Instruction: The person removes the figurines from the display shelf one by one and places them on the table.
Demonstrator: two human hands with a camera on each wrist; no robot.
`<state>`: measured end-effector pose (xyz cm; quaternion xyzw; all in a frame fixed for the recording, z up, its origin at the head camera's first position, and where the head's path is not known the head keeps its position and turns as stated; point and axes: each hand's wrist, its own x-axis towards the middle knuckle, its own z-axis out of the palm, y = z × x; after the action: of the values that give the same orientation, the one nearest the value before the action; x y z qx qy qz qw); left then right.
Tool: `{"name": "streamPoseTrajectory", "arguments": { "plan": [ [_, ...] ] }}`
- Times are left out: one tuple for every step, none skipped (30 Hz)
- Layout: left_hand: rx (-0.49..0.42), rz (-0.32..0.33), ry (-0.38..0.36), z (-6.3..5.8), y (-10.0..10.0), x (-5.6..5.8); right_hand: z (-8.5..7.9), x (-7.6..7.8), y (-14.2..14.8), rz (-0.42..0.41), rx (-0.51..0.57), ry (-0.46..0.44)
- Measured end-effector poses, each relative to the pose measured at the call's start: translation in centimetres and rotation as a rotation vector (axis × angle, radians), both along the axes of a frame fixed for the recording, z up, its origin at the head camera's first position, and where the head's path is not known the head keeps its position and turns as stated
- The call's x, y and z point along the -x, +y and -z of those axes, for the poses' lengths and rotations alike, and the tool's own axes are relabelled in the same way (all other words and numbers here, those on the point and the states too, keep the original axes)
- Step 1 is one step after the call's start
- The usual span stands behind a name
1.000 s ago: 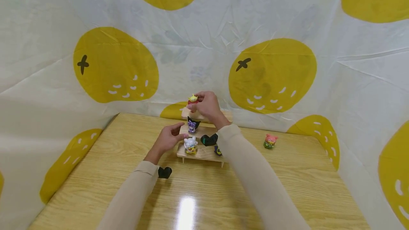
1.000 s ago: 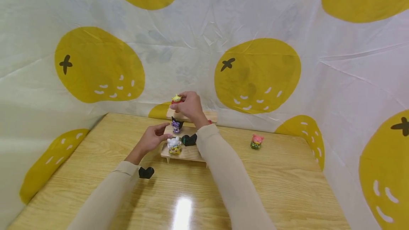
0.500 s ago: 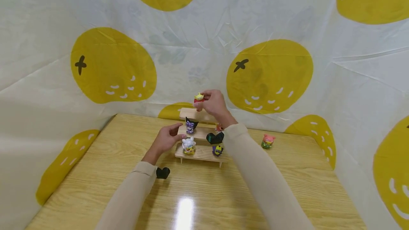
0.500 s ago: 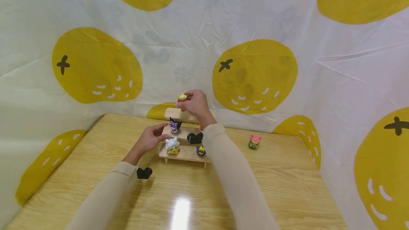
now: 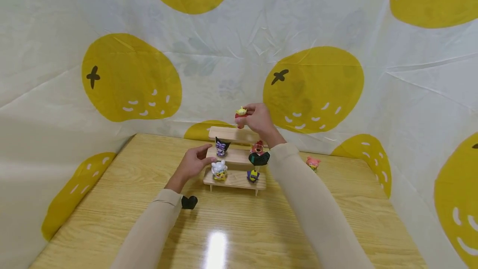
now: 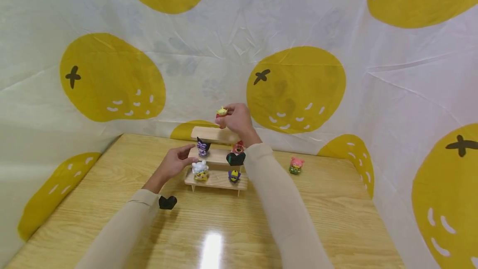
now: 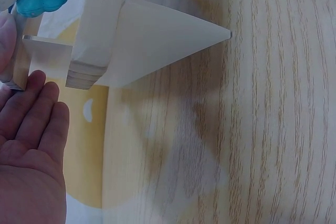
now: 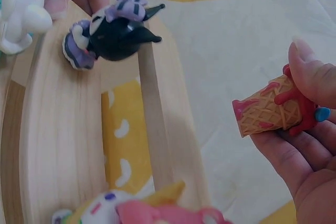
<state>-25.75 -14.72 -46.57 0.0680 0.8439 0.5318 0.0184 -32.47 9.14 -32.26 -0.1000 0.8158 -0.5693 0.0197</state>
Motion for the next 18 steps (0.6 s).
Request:
{"name": "streamPoseTrajectory", "arguments": {
  "plan": [
    [0.004,-0.001,0.004,0.0,0.1,0.0,-0.1,0.0,0.2,0.002,-0.001,0.001],
    [0.010,-0.001,0.009,-0.1,0.1,0.0,-0.1,0.0,0.5,0.005,-0.004,0.001],
    [0.015,0.000,0.014,-0.1,0.2,0.0,-0.2,0.0,0.7,0.007,-0.006,0.002],
    [0.018,0.000,0.018,-0.2,0.2,-0.1,-0.2,-0.1,0.9,0.010,-0.011,0.005],
    [0.018,0.003,0.021,-0.2,0.1,-0.1,-0.3,-0.1,1.0,0.010,-0.012,0.007],
    [0.017,0.004,0.021,-0.2,0.1,-0.1,-0.3,-0.2,1.1,0.011,-0.014,0.009],
    [0.016,0.007,0.022,-0.2,0.1,-0.1,-0.4,-0.2,1.3,0.014,-0.018,0.010],
    [0.015,0.009,0.022,-0.2,0.1,-0.1,-0.4,-0.2,1.4,0.015,-0.020,0.012],
    [0.013,0.011,0.021,-0.2,0.1,-0.1,-0.4,-0.3,1.6,0.015,-0.022,0.012],
    [0.009,0.012,0.018,-0.1,0.1,-0.1,-0.4,-0.3,1.7,0.016,-0.026,0.013],
    [0.006,0.013,0.018,-0.1,0.1,-0.1,-0.4,-0.3,1.8,0.016,-0.029,0.014],
    [0.005,0.013,0.017,-0.1,0.1,-0.1,-0.4,-0.3,2.0,0.018,-0.037,0.016],
    [0.003,0.013,0.017,-0.1,0.1,-0.1,-0.4,-0.3,2.1,0.019,-0.039,0.015],
    [0.005,0.011,0.019,-0.1,0.1,0.0,-0.3,-0.3,2.2,0.018,-0.033,0.013],
    [0.005,0.009,0.023,-0.1,0.1,0.0,-0.3,-0.3,2.3,0.017,-0.028,0.010],
    [0.009,0.009,0.029,0.0,0.1,0.0,-0.3,-0.3,2.4,0.015,-0.023,0.008],
    [0.015,0.009,0.037,0.0,0.1,0.1,-0.3,-0.3,2.6,0.015,-0.016,0.004],
    [0.021,0.009,0.043,0.0,0.0,0.1,-0.3,-0.3,2.7,0.014,-0.009,-0.001]
  ]
}}
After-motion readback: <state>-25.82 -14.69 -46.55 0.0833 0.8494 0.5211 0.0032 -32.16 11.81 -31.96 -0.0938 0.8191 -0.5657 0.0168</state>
